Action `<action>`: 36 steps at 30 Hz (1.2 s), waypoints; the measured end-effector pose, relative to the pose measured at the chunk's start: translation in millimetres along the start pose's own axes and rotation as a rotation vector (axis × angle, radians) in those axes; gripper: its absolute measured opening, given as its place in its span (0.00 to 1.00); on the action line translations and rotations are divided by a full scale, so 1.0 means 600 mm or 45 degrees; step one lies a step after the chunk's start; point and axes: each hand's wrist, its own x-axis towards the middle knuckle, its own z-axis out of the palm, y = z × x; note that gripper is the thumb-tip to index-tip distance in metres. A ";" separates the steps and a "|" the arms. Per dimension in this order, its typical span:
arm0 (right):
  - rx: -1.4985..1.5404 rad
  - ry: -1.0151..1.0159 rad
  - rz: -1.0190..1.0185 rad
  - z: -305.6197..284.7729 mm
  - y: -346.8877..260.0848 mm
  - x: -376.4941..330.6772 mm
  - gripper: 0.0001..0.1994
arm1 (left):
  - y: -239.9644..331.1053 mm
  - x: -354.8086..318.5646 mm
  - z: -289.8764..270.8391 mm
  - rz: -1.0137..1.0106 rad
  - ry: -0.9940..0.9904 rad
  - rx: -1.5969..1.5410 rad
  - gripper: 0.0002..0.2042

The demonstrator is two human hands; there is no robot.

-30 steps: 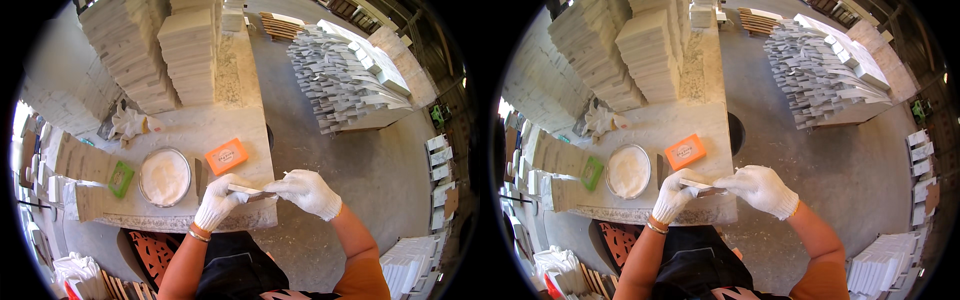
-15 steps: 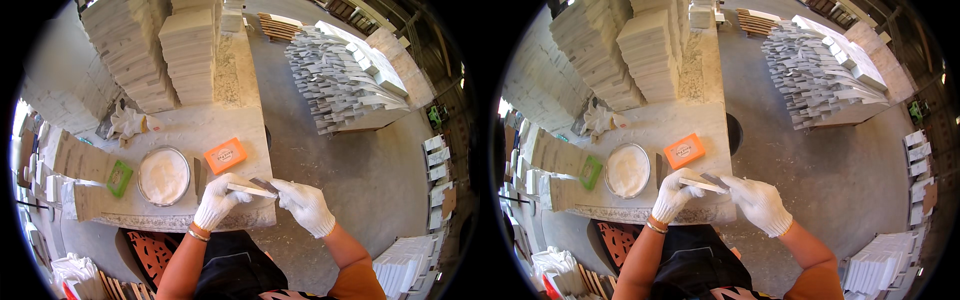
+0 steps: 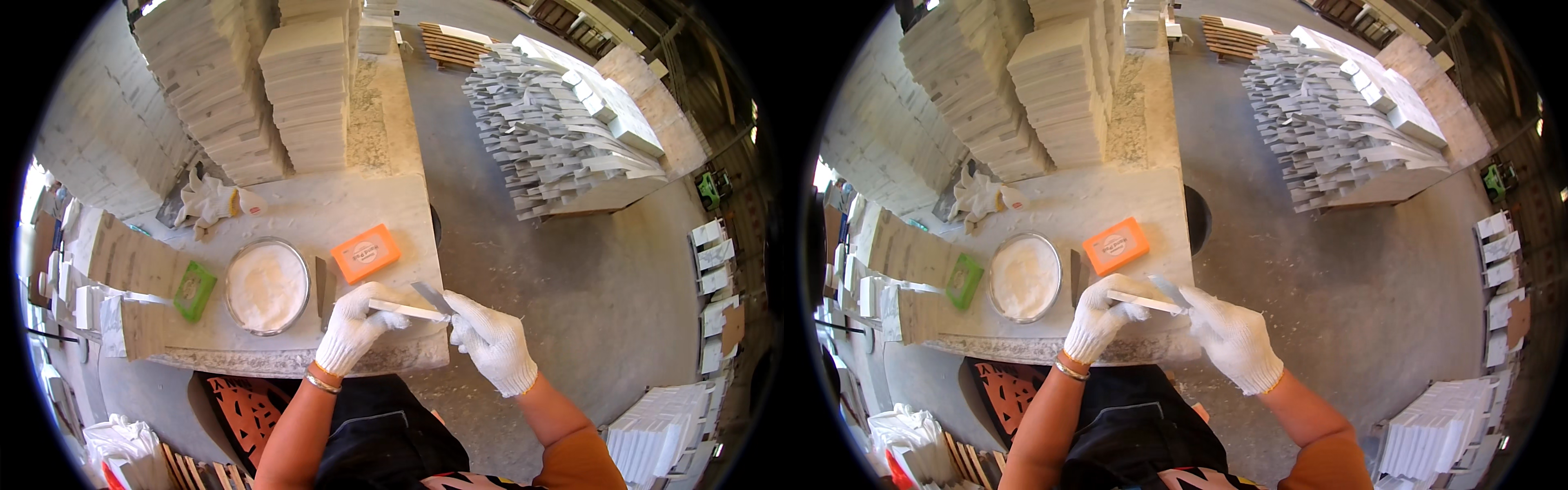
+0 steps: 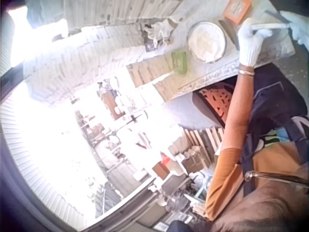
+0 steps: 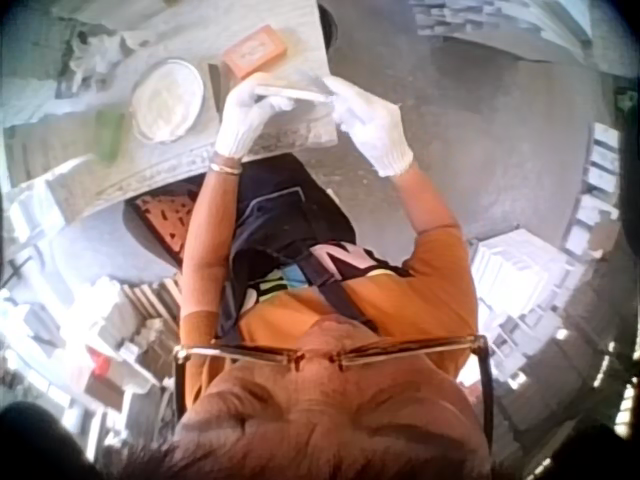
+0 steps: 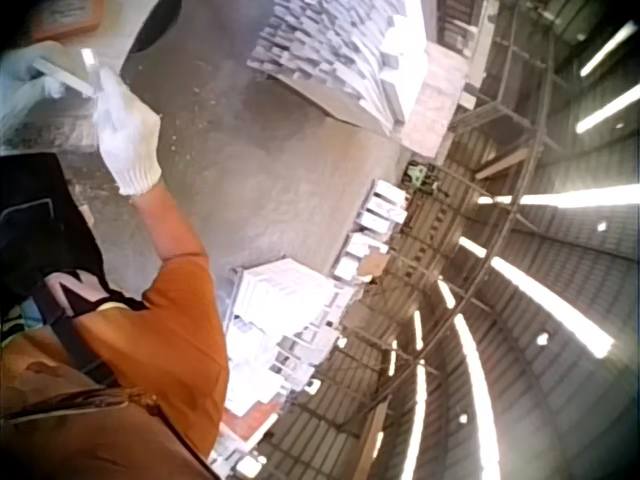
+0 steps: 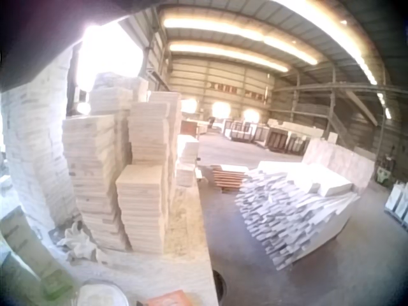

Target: The person repeatedly scrapes the edges of small white stone tiles with a metal scraper, then rubs the edges with an orange sanding block. The person applies a white paste from a metal bowl onto the tile edges using the scraper and continues to sand and scrape the edges. Finished tiles are stacked on the table.

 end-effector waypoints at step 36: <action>-0.059 0.104 -0.019 0.056 -0.036 -0.007 0.19 | -0.009 -0.006 0.002 0.010 0.030 0.142 0.11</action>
